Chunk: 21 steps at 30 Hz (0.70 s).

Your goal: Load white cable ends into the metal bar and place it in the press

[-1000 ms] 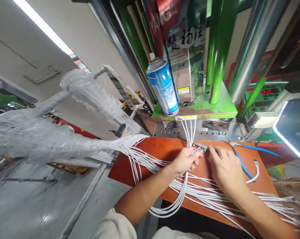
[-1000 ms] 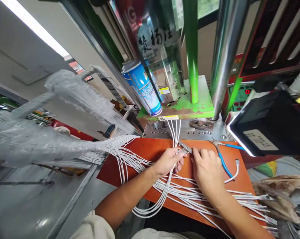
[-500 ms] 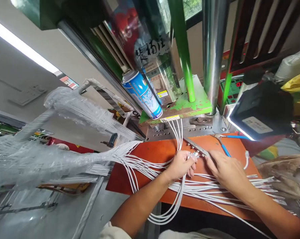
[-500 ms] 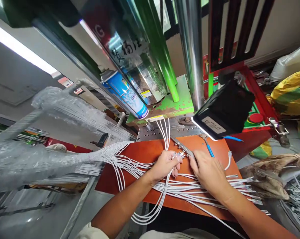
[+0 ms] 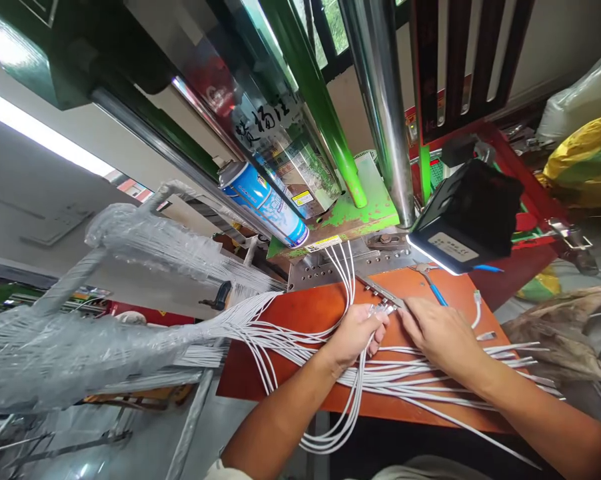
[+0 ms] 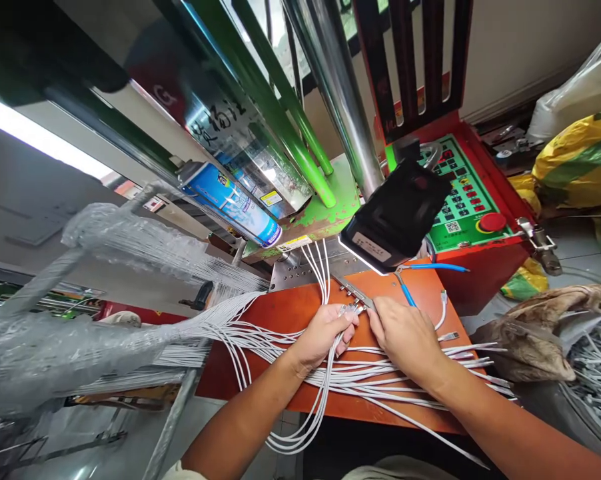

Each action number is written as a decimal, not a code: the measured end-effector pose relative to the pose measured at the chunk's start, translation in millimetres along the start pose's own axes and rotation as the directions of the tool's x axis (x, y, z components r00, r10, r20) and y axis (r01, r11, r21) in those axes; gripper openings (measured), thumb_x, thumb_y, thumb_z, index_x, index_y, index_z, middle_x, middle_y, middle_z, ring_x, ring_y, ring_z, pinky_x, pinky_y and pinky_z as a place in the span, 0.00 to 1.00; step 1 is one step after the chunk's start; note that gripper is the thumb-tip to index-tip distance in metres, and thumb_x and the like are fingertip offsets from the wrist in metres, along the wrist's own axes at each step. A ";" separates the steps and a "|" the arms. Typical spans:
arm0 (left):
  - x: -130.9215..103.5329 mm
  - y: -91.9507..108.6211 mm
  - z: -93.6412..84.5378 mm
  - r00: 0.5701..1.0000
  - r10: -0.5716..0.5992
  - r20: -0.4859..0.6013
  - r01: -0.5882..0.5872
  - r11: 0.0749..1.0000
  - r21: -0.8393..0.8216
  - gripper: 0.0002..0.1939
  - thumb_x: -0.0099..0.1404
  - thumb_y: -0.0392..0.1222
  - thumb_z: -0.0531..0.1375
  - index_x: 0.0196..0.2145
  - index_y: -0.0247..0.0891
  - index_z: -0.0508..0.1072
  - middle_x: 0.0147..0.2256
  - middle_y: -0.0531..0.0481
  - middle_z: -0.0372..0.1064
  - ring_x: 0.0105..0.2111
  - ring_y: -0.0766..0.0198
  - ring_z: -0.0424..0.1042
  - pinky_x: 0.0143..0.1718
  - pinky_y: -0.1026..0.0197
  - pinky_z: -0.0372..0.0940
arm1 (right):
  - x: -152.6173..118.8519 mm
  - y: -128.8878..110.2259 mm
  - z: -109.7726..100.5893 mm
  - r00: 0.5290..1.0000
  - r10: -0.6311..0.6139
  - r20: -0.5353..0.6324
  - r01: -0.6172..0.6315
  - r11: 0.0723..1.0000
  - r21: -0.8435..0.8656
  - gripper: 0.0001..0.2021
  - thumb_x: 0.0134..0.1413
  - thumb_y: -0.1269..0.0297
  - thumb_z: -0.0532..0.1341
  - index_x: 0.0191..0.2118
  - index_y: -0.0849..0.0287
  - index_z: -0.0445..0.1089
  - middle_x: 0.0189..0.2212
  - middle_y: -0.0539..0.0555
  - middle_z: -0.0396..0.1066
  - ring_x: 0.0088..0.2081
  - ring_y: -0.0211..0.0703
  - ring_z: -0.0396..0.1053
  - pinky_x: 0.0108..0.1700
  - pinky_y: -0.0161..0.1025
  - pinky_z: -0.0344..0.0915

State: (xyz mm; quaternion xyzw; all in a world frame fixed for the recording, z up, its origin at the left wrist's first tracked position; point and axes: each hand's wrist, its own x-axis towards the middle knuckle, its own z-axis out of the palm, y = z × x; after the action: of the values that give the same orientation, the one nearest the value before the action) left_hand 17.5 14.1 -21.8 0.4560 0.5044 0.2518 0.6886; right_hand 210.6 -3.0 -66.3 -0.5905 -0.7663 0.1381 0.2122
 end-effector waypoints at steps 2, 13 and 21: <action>-0.3 0.0 0.3 1.000 -0.019 0.002 0.019 1.000 -0.024 0.22 0.60 0.58 0.66 0.35 0.35 0.69 0.20 0.58 0.62 0.13 0.74 0.57 0.13 0.70 0.49 | 0.9 -0.5 -1.1 1.000 -0.004 0.020 0.003 1.000 0.017 0.16 0.74 0.56 0.45 0.39 0.55 0.66 0.36 0.53 0.75 0.36 0.48 0.73 0.32 0.42 0.49; 2.5 -7.1 20.9 0.984 0.064 -0.163 -0.077 0.994 -0.074 0.22 0.58 0.58 0.66 0.32 0.35 0.67 0.18 0.61 0.55 0.14 0.77 0.45 0.16 0.68 0.40 | 1.5 0.6 -3.5 0.996 -0.083 0.039 0.084 0.996 -0.022 0.14 0.73 0.59 0.46 0.40 0.57 0.65 0.35 0.55 0.73 0.35 0.48 0.72 0.32 0.42 0.49; 14.5 -19.8 16.6 0.979 0.145 -0.141 -0.123 0.980 0.154 0.18 0.66 0.54 0.61 0.32 0.34 0.69 0.18 0.56 0.62 0.14 0.73 0.55 0.17 0.69 0.48 | 4.5 10.5 -2.1 0.991 -0.135 0.000 0.135 0.990 0.046 0.15 0.72 0.55 0.49 0.35 0.55 0.64 0.33 0.54 0.72 0.34 0.48 0.70 0.34 0.42 0.53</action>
State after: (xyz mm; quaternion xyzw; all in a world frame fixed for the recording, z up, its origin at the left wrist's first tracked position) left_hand 35.9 10.4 -44.8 0.5173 0.5403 0.2945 0.5947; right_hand 219.6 4.1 -68.6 -0.5319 -0.8016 0.1421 0.2333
